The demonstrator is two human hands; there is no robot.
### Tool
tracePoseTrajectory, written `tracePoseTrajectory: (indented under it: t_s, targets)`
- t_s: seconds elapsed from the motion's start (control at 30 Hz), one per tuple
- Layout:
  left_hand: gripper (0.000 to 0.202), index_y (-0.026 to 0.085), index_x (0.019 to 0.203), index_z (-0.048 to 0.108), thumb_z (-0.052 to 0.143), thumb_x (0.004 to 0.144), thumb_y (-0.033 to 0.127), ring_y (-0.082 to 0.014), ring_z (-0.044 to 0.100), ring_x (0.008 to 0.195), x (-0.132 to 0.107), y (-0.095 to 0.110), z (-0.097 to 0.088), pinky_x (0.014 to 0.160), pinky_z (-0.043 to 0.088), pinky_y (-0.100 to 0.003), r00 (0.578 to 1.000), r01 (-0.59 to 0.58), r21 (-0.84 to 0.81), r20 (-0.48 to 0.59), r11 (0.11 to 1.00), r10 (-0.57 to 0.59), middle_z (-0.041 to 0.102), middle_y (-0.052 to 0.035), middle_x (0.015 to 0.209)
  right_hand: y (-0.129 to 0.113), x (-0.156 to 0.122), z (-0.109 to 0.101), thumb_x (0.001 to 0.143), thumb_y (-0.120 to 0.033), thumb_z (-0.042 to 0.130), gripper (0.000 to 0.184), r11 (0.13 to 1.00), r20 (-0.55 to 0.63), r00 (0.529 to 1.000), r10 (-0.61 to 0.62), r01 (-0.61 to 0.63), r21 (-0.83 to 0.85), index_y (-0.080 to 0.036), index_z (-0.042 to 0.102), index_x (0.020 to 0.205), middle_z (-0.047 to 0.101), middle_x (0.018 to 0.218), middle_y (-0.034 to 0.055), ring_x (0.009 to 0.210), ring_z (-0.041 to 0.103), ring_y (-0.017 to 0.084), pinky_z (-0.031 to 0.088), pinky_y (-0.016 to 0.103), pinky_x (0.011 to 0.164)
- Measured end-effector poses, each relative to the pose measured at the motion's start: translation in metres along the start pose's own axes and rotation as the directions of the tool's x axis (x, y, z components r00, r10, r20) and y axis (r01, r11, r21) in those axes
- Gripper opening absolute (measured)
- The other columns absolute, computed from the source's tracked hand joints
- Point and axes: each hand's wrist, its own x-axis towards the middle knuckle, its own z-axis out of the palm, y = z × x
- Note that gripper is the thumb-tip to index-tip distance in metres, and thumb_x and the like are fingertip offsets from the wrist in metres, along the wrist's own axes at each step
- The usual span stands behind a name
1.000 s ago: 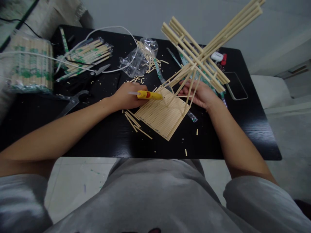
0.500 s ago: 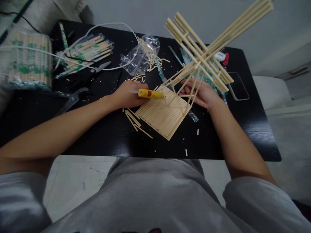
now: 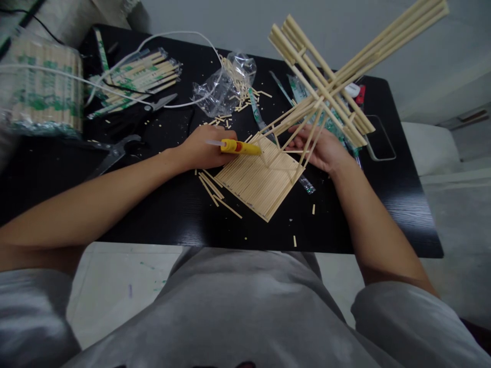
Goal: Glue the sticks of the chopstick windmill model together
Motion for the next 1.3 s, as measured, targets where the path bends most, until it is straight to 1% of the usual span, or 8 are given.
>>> tracePoseTrajectory:
  t_s: [0.23,0.43,0.6,0.8,0.93,1.13,1.2,1.3]
  targets:
    - [0.024,0.026,0.116,0.083,0.07,0.101,0.041,-0.0316,0.079,0.102,0.0,0.002,0.0,0.088,0.05,-0.042,1.0,0.007,0.006,-0.005,1.0,-0.007,0.08,-0.0082,0.097,0.003,0.004,-0.008,0.115,-0.014,0.084,0.025,0.999,0.042,0.998,-0.036,0.035,0.01,-0.024,0.074,0.093,0.066,0.077,-0.0002,0.076,0.075,0.018,0.074,0.032,0.089]
    - [0.03,0.026,0.119,0.085,0.067,0.102,0.042,-0.0316,0.08,0.104,0.0,0.001,0.001,0.09,0.051,-0.041,0.999,-0.021,0.011,-0.026,1.0,0.021,0.08,-0.0075,0.098,0.012,0.016,-0.019,0.108,-0.015,0.087,0.022,0.999,0.052,0.998,-0.046,0.045,0.018,-0.025,0.073,0.094,0.07,0.08,-0.0003,0.074,0.074,0.018,0.077,0.035,0.085]
    - [0.033,0.027,0.124,0.086,0.067,0.101,0.041,-0.0333,0.081,0.109,0.0,0.001,0.001,0.096,0.053,-0.043,1.0,0.0,0.014,-0.007,1.0,0.0,0.083,-0.0086,0.103,0.015,0.02,-0.025,0.105,-0.019,0.092,0.02,0.998,0.065,0.996,-0.056,0.056,0.002,-0.025,0.074,0.099,0.074,0.084,0.001,0.079,0.077,0.02,0.077,0.036,0.085]
    - [0.033,0.026,0.125,0.086,0.068,0.101,0.039,-0.0343,0.08,0.113,-0.001,0.0,0.001,0.1,0.053,-0.045,1.0,-0.018,-0.009,-0.019,1.0,0.017,0.081,-0.0085,0.101,0.014,0.018,-0.024,0.105,-0.019,0.093,0.02,0.998,0.066,0.996,-0.065,0.065,-0.006,-0.026,0.075,0.099,0.07,0.08,-0.0012,0.073,0.072,0.017,0.077,0.035,0.085]
    - [0.034,0.026,0.127,0.085,0.068,0.102,0.04,-0.0353,0.079,0.116,-0.001,0.0,0.0,0.103,0.053,-0.045,1.0,0.014,0.002,0.017,1.0,-0.014,0.081,-0.0099,0.107,0.013,0.016,-0.021,0.108,-0.016,0.088,0.014,0.998,0.076,0.995,-0.065,0.065,-0.003,-0.025,0.078,0.102,0.07,0.082,-0.0001,0.072,0.071,0.016,0.077,0.032,0.085]
    - [0.031,0.026,0.124,0.085,0.068,0.103,0.041,-0.0338,0.08,0.113,-0.001,0.001,0.0,0.099,0.052,-0.044,1.0,0.0,0.004,0.001,1.0,0.0,0.08,-0.0086,0.104,0.012,0.017,-0.021,0.108,-0.018,0.092,0.026,0.999,0.061,0.997,-0.039,0.039,0.006,-0.025,0.071,0.093,0.07,0.079,-0.0004,0.074,0.074,0.017,0.078,0.034,0.083]
    - [0.031,0.026,0.124,0.085,0.068,0.103,0.041,-0.0342,0.08,0.113,-0.001,0.002,0.0,0.099,0.053,-0.044,1.0,0.006,0.007,0.004,1.0,-0.006,0.08,-0.0088,0.104,0.011,0.017,-0.021,0.108,-0.015,0.089,0.023,0.999,0.061,0.997,-0.043,0.043,0.006,-0.025,0.073,0.095,0.069,0.078,-0.001,0.072,0.072,0.017,0.078,0.034,0.084]
    - [0.031,0.026,0.125,0.085,0.069,0.103,0.041,-0.0351,0.08,0.113,0.0,0.002,0.0,0.1,0.053,-0.045,1.0,0.017,0.013,0.014,1.0,-0.017,0.081,-0.0096,0.106,0.01,0.016,-0.02,0.109,-0.014,0.085,0.016,0.999,0.053,0.998,-0.041,0.041,0.004,-0.024,0.077,0.1,0.074,0.082,0.0008,0.075,0.075,0.017,0.077,0.032,0.083]
